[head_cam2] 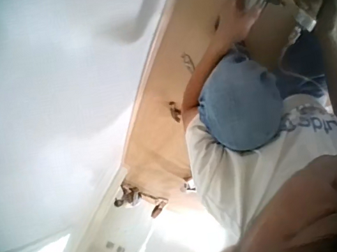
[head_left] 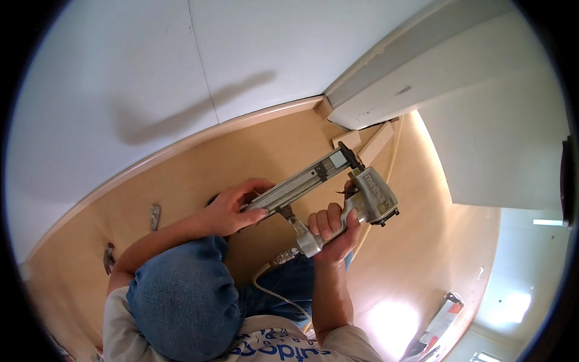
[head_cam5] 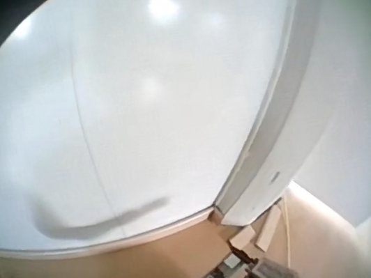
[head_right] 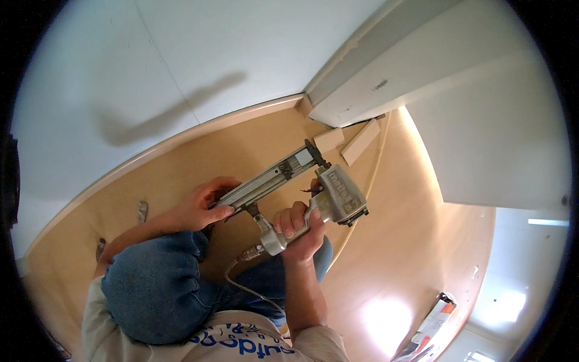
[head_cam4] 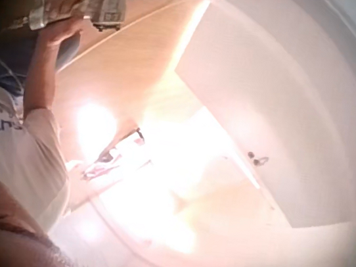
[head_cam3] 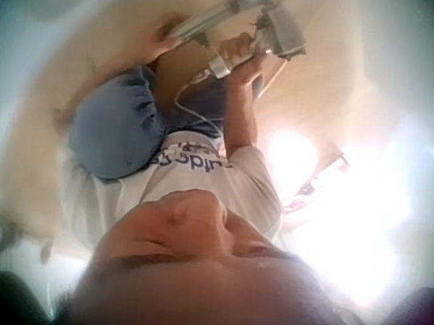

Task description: The person sits on the floor and installs a wooden baseboard along the wall. They apply adhesive to the back of the baseboard pieces, position them against the wall, and secure them using a pneumatic nail gun. The person handles multiple pieces of baseboard and uses a hammer and other tools visible on the floor.

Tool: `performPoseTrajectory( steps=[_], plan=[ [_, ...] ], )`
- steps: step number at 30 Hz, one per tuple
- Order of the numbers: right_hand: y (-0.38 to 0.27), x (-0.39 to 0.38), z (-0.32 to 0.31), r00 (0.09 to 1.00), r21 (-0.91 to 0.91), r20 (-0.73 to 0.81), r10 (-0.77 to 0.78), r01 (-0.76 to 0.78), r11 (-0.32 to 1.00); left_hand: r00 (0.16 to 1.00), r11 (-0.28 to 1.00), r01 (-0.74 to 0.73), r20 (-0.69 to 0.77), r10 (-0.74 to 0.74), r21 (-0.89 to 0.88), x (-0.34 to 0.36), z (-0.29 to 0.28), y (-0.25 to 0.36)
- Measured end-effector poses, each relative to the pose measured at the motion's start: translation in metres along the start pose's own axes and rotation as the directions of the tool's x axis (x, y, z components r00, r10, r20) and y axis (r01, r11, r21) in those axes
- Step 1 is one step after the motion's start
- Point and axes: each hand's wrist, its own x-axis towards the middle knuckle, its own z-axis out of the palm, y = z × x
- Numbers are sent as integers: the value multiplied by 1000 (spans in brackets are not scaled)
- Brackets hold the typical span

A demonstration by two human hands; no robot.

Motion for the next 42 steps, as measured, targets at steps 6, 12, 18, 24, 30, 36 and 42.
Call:
performPoseTrajectory(
  steps=[6, 12, 18, 24, 30, 36, 42],
  plan=[
    [-3, -1, -6, 996, 23, 82, 21, -23, 999, 995, 990, -77, -53, 84, 120, 13, 12, 5],
    [-3, -1, -9, 996, 40, 82, -18, 14, 999, 987, 978, -131, -76, 145, 163, 28, 16, 2],
    [7, -23, -36, 996, 61, 76, -47, 42, 997, 980, 944, -186, -19, 198, 273, 59, 33, -6],
    [-4, -49, -73, 991, 127, -75, -108, 117, 985, 983, 904, -125, 174, 57, 410, 92, 56, -18],
    [-59, -38, -87, 928, -147, -303, -218, 180, 973, 948, 747, -285, 293, 126, 601, 160, 95, -24],
    [-110, 22, -104, 813, -803, -574, -99, -534, 265, 999, 829, 20, 26, -42, 559, 239, 46, -108],
    [-39, 67, -216, 919, -665, -388, -63, -327, -671, 891, 877, 277, -446, -82, 392, 370, -67, -171]
  ],
)
